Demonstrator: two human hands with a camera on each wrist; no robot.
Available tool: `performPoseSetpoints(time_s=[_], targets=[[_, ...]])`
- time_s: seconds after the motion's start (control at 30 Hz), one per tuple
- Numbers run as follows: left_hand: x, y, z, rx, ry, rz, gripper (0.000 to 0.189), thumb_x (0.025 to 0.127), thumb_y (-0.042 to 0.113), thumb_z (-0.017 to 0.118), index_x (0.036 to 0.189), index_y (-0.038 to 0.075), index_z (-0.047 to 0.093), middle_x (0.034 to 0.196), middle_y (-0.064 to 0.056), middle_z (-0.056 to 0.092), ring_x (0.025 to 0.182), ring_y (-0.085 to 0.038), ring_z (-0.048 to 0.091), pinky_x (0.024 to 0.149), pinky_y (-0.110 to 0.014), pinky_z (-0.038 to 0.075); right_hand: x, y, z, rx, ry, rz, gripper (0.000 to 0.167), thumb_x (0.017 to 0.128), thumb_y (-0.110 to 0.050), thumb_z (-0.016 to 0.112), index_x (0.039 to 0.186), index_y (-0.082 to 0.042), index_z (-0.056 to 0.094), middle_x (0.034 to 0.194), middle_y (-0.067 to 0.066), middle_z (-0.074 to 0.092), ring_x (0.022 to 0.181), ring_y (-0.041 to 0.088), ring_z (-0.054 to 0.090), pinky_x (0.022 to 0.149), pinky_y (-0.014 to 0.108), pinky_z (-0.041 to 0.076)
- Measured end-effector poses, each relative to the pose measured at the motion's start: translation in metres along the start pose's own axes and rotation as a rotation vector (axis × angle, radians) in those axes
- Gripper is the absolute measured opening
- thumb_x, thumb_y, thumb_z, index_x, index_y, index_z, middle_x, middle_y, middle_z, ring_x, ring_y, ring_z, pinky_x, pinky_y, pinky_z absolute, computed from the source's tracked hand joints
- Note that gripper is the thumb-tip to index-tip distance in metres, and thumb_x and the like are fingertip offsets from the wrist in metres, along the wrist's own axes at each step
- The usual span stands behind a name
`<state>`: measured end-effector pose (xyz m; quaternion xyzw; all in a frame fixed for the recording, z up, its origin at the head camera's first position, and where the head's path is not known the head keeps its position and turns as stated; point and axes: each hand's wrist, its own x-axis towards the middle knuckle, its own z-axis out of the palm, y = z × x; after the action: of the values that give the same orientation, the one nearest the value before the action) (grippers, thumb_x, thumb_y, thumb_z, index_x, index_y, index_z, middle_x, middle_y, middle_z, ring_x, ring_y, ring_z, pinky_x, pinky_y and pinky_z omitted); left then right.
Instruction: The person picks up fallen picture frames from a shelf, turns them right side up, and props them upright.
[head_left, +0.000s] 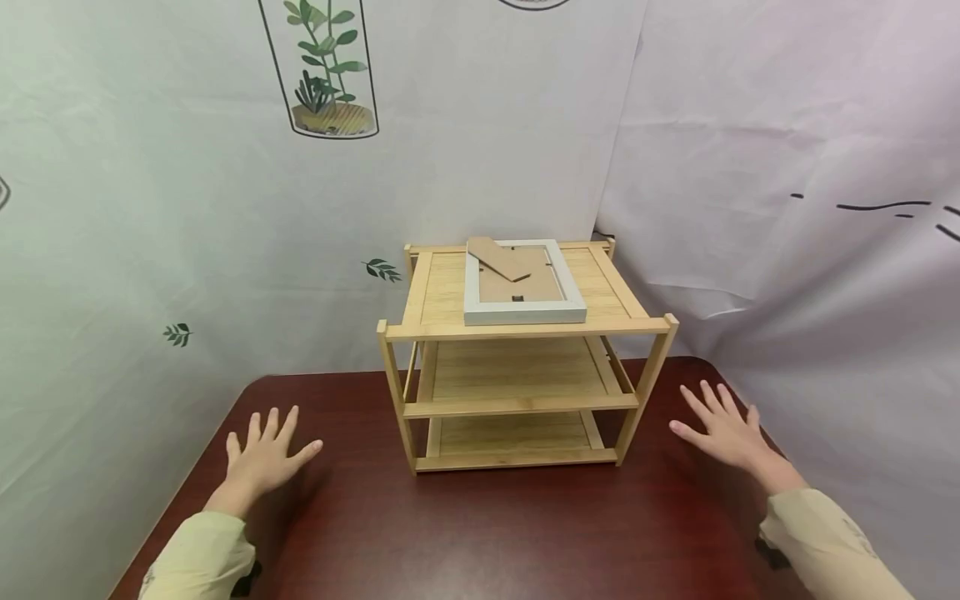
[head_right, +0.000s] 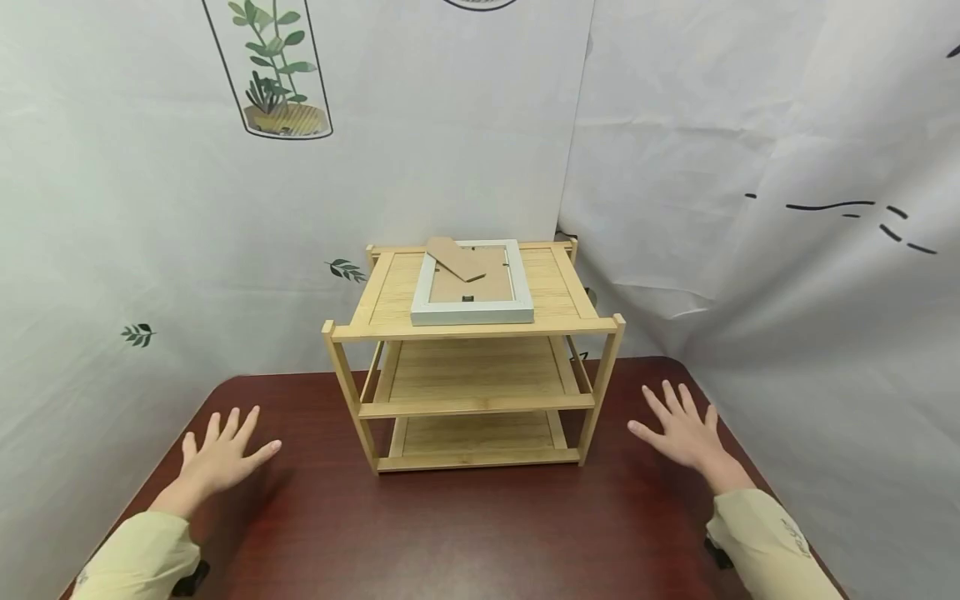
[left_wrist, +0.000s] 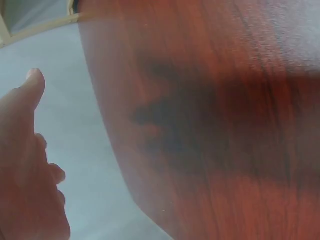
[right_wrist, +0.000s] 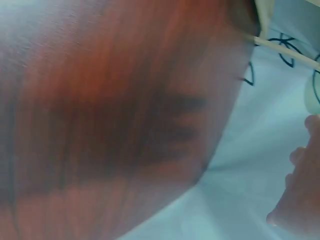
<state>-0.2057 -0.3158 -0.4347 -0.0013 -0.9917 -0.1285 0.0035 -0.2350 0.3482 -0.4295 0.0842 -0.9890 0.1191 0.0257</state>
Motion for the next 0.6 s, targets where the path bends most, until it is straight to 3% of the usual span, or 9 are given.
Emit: performPoseSetpoints(time_s=[0.13, 0.27, 0.4, 0.6], targets=[[0.002, 0.003, -0.009, 0.009, 0.072, 0.041, 0.089, 0.081, 0.064, 0.039, 0.143, 0.007, 0.007, 0.139, -0.035, 0.011, 0.129, -0.050, -0.003, 0.092, -0.069, -0.007, 0.002, -0.005, -0.016, 0.004, 0.087, -0.046, 0.075, 0.085, -0.054, 0.044, 0.143, -0.020, 0.012, 0.145, 0.025, 0.007, 0.133, 0.043, 0.001, 0.086, 0.074, 0.001], [0.005, 0.005, -0.017, 0.028, 0.175, 0.091, 0.083, 0.084, 0.058, 0.041, 0.143, 0.011, 0.008, 0.139, -0.032, 0.018, 0.130, -0.047, 0.004, 0.093, -0.068, -0.004, 0.004, -0.010, -0.029, 0.010, 0.201, -0.116, 0.073, 0.083, -0.047, 0.053, 0.141, -0.015, 0.023, 0.143, 0.025, 0.017, 0.129, 0.044, 0.016, 0.087, 0.069, 0.014], [0.009, 0.009, -0.024, 0.050, 0.326, 0.150, 0.075, 0.085, 0.051, 0.046, 0.141, 0.008, 0.021, 0.135, -0.028, 0.032, 0.127, -0.044, 0.019, 0.095, -0.066, 0.003, 0.005, -0.016, -0.044, 0.046, 0.300, -0.168, 0.069, 0.080, -0.039, 0.060, 0.136, -0.010, 0.034, 0.140, 0.025, 0.025, 0.123, 0.046, 0.027, 0.086, 0.064, 0.025], [0.013, 0.022, -0.037, 0.010, 0.554, 0.224, 0.060, 0.083, 0.036, 0.056, 0.132, 0.005, 0.038, 0.123, -0.024, 0.047, 0.117, -0.039, 0.036, 0.096, -0.062, 0.013, 0.008, -0.031, -0.069, 0.114, 0.414, -0.185, 0.066, 0.077, -0.034, 0.064, 0.133, -0.009, 0.038, 0.140, 0.021, 0.029, 0.120, 0.046, 0.032, 0.085, 0.062, 0.028]])
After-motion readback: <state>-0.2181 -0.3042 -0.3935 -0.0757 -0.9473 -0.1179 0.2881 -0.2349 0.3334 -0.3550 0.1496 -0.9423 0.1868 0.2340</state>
